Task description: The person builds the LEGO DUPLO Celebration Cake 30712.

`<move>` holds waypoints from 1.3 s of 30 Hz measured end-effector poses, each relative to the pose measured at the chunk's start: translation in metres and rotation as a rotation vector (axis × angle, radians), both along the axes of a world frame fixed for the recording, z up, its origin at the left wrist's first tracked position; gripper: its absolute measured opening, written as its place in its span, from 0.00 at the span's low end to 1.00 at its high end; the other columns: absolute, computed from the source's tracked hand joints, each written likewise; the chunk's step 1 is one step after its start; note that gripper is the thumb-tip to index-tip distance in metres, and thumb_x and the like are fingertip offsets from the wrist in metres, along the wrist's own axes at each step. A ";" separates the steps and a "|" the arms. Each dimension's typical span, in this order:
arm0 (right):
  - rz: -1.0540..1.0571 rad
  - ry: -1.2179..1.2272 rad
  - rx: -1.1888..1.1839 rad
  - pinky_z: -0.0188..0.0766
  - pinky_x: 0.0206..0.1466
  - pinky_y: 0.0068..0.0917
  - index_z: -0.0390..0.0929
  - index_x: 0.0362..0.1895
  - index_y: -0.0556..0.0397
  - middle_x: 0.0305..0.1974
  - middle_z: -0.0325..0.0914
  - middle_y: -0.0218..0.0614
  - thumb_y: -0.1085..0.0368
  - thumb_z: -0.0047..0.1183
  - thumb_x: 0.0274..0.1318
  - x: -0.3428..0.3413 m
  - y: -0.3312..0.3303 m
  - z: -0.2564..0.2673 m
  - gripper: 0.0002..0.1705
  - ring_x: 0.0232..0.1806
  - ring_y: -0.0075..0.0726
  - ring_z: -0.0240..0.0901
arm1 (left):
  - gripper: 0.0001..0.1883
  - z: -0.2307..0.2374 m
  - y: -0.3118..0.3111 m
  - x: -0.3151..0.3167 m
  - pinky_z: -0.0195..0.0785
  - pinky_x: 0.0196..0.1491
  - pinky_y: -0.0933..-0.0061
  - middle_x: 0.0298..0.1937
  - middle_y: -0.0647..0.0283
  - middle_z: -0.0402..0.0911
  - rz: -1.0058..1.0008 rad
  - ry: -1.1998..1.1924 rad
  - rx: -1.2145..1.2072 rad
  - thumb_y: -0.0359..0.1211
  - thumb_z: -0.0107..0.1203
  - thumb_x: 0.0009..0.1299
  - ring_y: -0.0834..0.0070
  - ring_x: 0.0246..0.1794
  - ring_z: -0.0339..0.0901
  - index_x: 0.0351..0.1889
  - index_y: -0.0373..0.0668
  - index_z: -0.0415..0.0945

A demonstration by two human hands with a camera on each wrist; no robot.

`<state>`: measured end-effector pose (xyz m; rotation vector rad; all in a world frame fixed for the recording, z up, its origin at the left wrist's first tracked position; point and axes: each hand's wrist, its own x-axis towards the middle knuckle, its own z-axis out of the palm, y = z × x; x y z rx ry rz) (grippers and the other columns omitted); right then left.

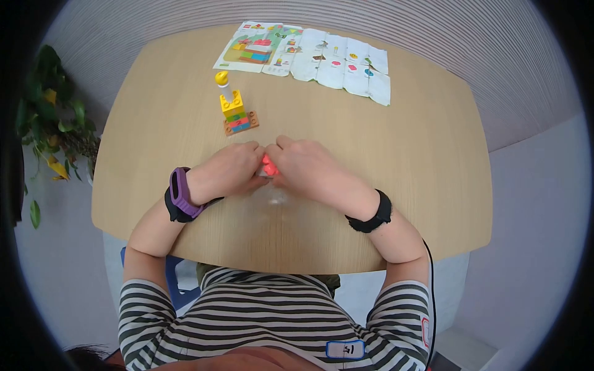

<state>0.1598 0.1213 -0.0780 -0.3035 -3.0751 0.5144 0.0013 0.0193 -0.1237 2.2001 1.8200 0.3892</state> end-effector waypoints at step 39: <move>0.050 0.080 0.167 0.71 0.32 0.34 0.69 0.32 0.58 0.28 0.71 0.39 0.69 0.55 0.46 0.000 -0.010 0.000 0.10 0.29 0.44 0.73 | 0.13 -0.010 -0.001 0.003 0.69 0.42 0.63 0.34 0.52 0.75 0.046 -0.166 0.017 0.32 0.61 0.56 0.57 0.39 0.75 0.33 0.34 0.71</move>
